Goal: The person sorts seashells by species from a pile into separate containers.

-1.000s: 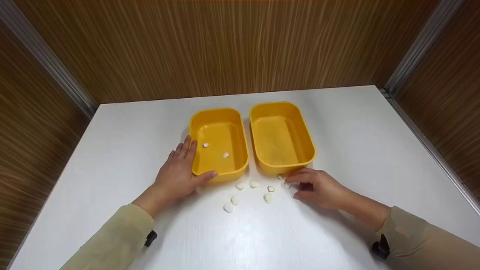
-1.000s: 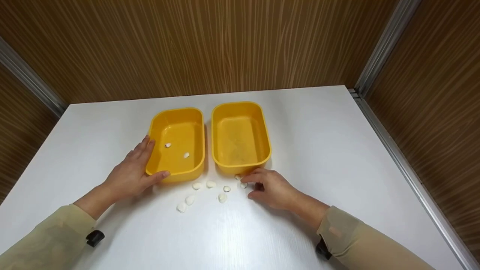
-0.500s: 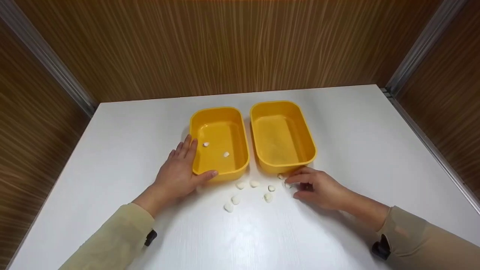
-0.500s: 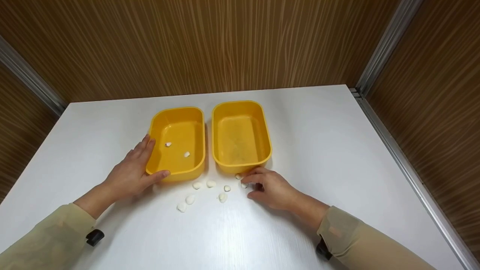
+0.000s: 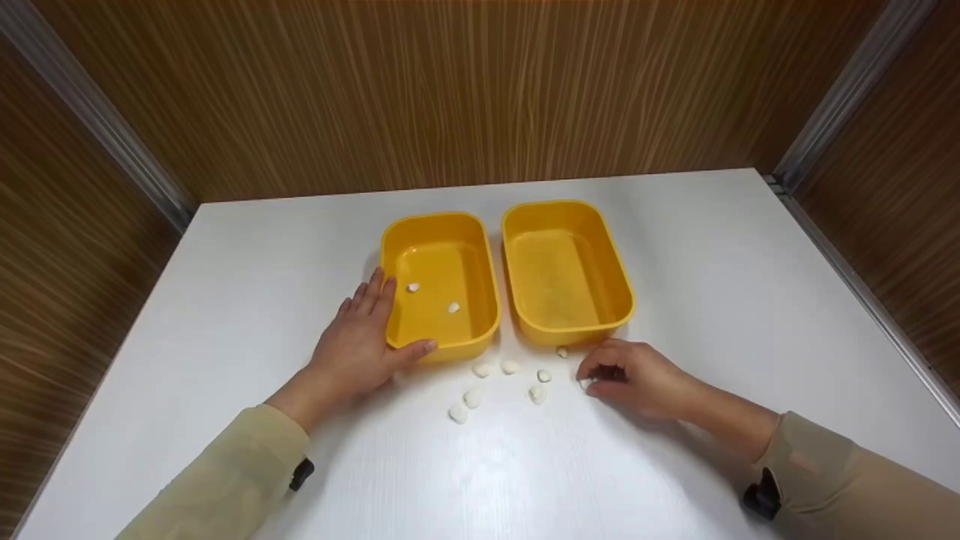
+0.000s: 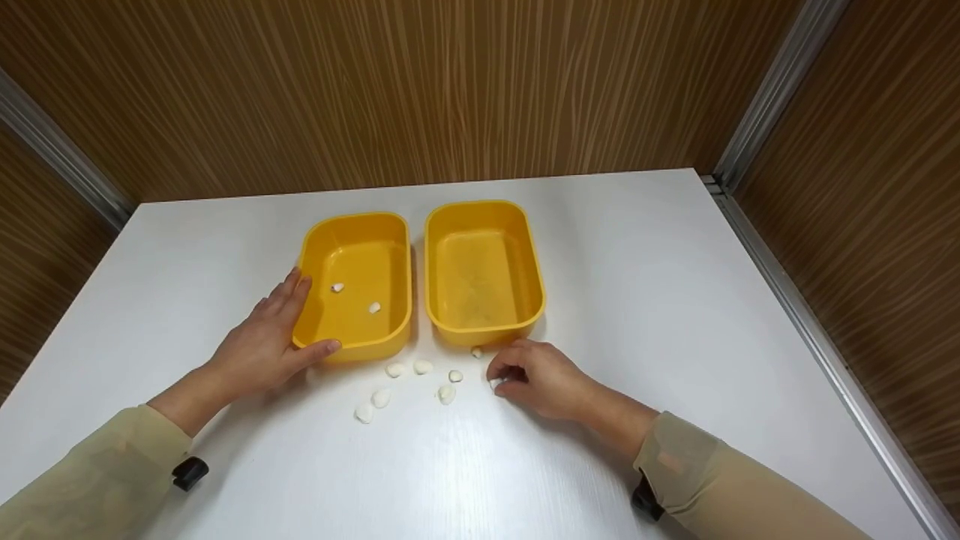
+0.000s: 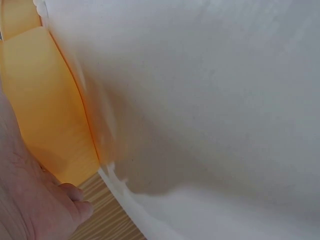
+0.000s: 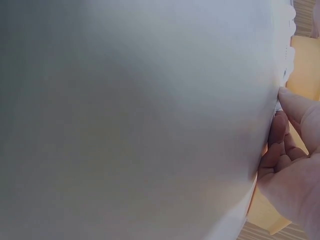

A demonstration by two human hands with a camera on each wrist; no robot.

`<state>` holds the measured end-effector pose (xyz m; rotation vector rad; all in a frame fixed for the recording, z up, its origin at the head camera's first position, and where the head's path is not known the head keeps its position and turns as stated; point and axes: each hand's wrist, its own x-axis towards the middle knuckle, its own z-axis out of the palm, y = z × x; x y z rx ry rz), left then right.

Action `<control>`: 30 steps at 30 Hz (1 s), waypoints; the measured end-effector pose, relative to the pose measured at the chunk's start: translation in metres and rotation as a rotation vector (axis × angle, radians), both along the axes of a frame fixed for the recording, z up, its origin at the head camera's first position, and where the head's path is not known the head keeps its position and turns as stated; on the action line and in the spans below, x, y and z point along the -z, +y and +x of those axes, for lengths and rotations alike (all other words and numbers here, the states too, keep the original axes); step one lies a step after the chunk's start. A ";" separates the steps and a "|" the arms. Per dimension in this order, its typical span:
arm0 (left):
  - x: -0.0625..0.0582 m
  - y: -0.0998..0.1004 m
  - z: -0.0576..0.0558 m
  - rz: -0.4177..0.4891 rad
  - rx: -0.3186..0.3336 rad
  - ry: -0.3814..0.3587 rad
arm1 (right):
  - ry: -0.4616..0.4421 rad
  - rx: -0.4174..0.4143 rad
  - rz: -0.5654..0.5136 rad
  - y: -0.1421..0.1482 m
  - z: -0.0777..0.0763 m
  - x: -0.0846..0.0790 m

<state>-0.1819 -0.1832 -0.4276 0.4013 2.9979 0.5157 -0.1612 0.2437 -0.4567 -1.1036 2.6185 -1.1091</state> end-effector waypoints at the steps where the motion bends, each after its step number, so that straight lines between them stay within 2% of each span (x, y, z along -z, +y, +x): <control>1: 0.000 0.000 0.000 0.001 -0.001 0.001 | -0.016 0.003 -0.001 0.000 0.000 0.000; 12: 0.000 0.000 -0.001 -0.014 -0.001 -0.003 | -0.055 0.021 -0.006 -0.002 0.001 -0.001; 19: 0.000 0.001 -0.001 -0.016 -0.007 -0.009 | -0.099 0.033 0.040 -0.002 0.001 -0.005; 30: -0.001 0.000 0.001 -0.012 0.003 -0.003 | -0.046 -0.014 0.070 0.002 0.003 -0.011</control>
